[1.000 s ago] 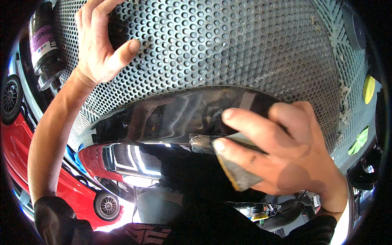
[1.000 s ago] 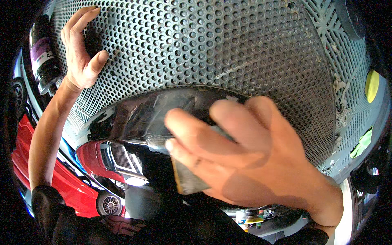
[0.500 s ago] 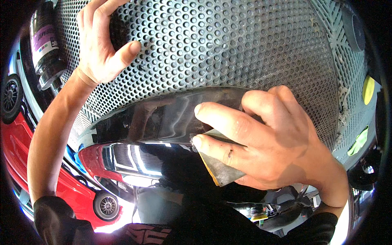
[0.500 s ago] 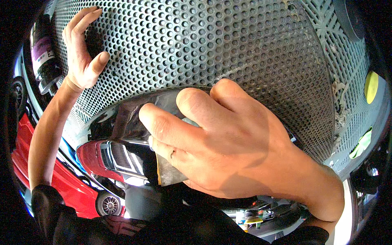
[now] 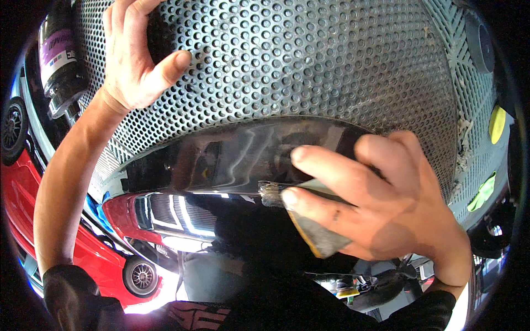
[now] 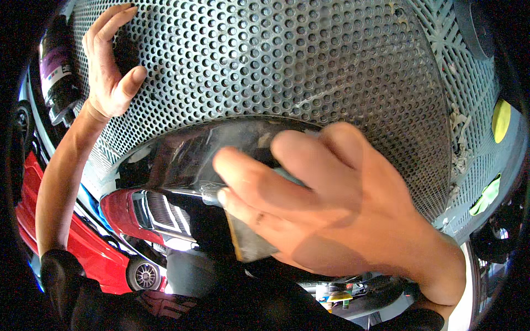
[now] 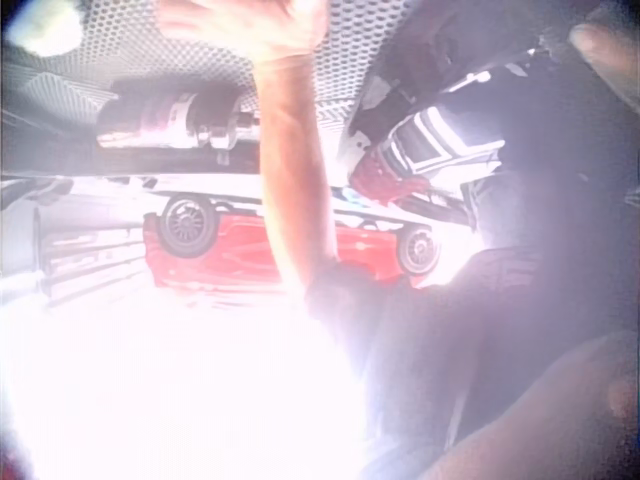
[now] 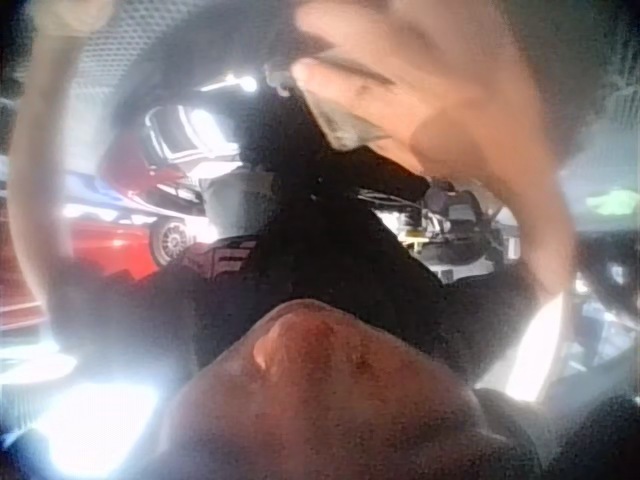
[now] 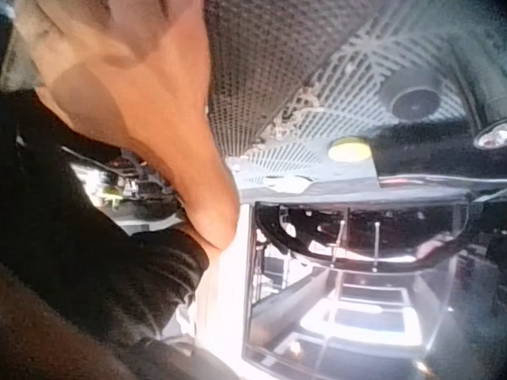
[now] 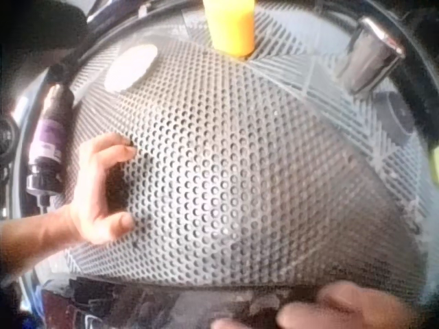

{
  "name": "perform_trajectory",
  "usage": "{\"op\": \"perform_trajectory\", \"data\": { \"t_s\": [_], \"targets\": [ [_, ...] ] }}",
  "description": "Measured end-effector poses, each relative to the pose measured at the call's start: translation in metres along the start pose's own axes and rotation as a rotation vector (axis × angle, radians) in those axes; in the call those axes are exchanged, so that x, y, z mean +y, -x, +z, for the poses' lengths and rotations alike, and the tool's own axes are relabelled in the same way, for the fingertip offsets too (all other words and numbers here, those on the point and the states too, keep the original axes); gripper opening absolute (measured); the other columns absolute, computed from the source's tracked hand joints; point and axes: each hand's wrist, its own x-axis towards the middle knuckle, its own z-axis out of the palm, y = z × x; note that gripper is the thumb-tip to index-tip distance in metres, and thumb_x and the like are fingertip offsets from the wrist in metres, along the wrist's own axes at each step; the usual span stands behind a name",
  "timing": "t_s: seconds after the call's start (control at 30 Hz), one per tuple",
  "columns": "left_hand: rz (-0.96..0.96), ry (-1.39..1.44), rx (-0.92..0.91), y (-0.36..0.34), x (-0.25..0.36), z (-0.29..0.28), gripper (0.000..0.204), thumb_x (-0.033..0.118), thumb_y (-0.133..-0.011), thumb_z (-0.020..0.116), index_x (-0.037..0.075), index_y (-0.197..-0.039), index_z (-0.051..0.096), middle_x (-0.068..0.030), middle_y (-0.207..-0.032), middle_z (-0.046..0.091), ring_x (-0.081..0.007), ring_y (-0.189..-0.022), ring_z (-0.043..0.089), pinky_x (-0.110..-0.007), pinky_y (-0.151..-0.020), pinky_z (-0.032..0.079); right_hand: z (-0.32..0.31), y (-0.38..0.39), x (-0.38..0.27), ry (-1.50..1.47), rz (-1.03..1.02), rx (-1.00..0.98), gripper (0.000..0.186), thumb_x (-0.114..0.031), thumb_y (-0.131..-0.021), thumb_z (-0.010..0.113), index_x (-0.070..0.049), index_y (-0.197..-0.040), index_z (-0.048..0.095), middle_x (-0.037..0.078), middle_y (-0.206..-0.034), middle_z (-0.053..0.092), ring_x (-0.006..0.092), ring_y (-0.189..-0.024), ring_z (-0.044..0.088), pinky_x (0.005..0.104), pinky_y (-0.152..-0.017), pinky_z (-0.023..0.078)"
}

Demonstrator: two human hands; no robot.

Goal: The person applies a liquid from a purple bottle onto a sanding block and then sands a glossy black car part. They repeatedly rub the surface with the sanding block, occasionally pause to inspect the area, and later use a blue cloth to wipe the part.

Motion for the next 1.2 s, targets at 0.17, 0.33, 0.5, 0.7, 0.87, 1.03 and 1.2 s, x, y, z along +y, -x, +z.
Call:
{"op": "perform_trajectory", "data": {
  "t_s": [0.17,0.33,0.5,0.7,0.87,1.03,1.2],
  "targets": [
    [0.008,-0.1,-0.037,-0.006,0.006,-0.006,0.077,0.064,-0.093,0.053,-0.003,-0.13,0.05,-0.02,-0.12,0.047,-0.0264,-0.107,0.048,-0.043,-0.092,0.045,-0.005,0.009,-0.002,0.052,0.017,-0.028,0.069,-0.032,-0.054,0.085,-0.031,-0.122,0.074,-0.007,-0.14,0.058,0.0203,-0.106,0.047,0.0379,-0.086,0.046],
    [0.021,-0.041,-0.053,-0.001,-0.002,-0.006,0.077,0.064,-0.093,0.053,-0.003,-0.13,0.05,-0.0202,-0.121,0.047,-0.026,-0.106,0.048,-0.043,-0.091,0.045,0.004,-0.009,-0.006,-0.027,0.013,0.037,0.059,-0.031,-0.062,0.081,-0.029,-0.12,0.074,-0.008,-0.137,0.06,0.0194,-0.105,0.047,0.0378,-0.086,0.046],
    [-0.012,-0.043,-0.048,0.003,-0.001,-0.007,0.076,0.064,-0.093,0.053,-0.002,-0.13,0.05,-0.0194,-0.12,0.048,-0.0259,-0.106,0.048,-0.044,-0.092,0.045,-0.003,0.01,-0.004,0.021,0.045,-0.015,0.06,-0.031,-0.06,0.085,-0.03,-0.12,0.074,-0.006,-0.14,0.057,0.0219,-0.105,0.045,0.0384,-0.084,0.046],
    [0.023,-0.06,0.003,-0.004,0.003,0.001,0.075,0.064,-0.093,0.053,-0.001,-0.128,0.051,-0.0179,-0.117,0.048,-0.0249,-0.105,0.047,-0.043,-0.092,0.045,0.011,-0.016,-0.005,-0.043,-0.009,0.07,0.057,-0.032,-0.061,0.083,-0.026,-0.118,0.075,-0.007,-0.137,0.06,0.019,-0.108,0.049,0.0369,-0.085,0.046],
    [-0.004,-0.048,-0.037,0.002,-0.002,-0.007,0.075,0.064,-0.094,0.051,-0.002,-0.13,0.05,-0.0183,-0.118,0.047,-0.0254,-0.105,0.047,-0.044,-0.093,0.045,-0.004,0.011,-0.004,-0.02,0.072,-0.029,0.074,-0.033,-0.051,0.088,-0.032,-0.123,0.072,-0.005,-0.14,0.057,0.0219,-0.105,0.046,0.0429,-0.085,0.045],
    [0.011,-0.07,-0.018,-0.005,0.004,-0.003,0.076,0.065,-0.093,0.051,-0.001,-0.129,0.051,-0.0179,-0.117,0.047,-0.0255,-0.105,0.047,-0.044,-0.093,0.044,0.002,-0.002,-0.005,-0.089,0.037,0.025,0.065,-0.029,-0.058,0.088,-0.031,-0.121,0.073,-0.005,-0.139,0.057,0.0225,-0.104,0.046,0.0412,-0.085,0.045],
    [-0.028,-0.073,-0.07,0.0,0.001,-0.008,0.077,0.066,-0.093,0.05,-0.001,-0.129,0.051,-0.0195,-0.119,0.049,-0.0275,-0.108,0.048,-0.046,-0.094,0.044,-0.003,-0.008,-0.008,-0.157,0.073,0.045,0.056,-0.027,-0.065,0.085,-0.028,-0.119,0.075,0.0,-0.137,0.058,0.0246,-0.107,0.048,0.041,-0.087,0.047]
  ]
}}
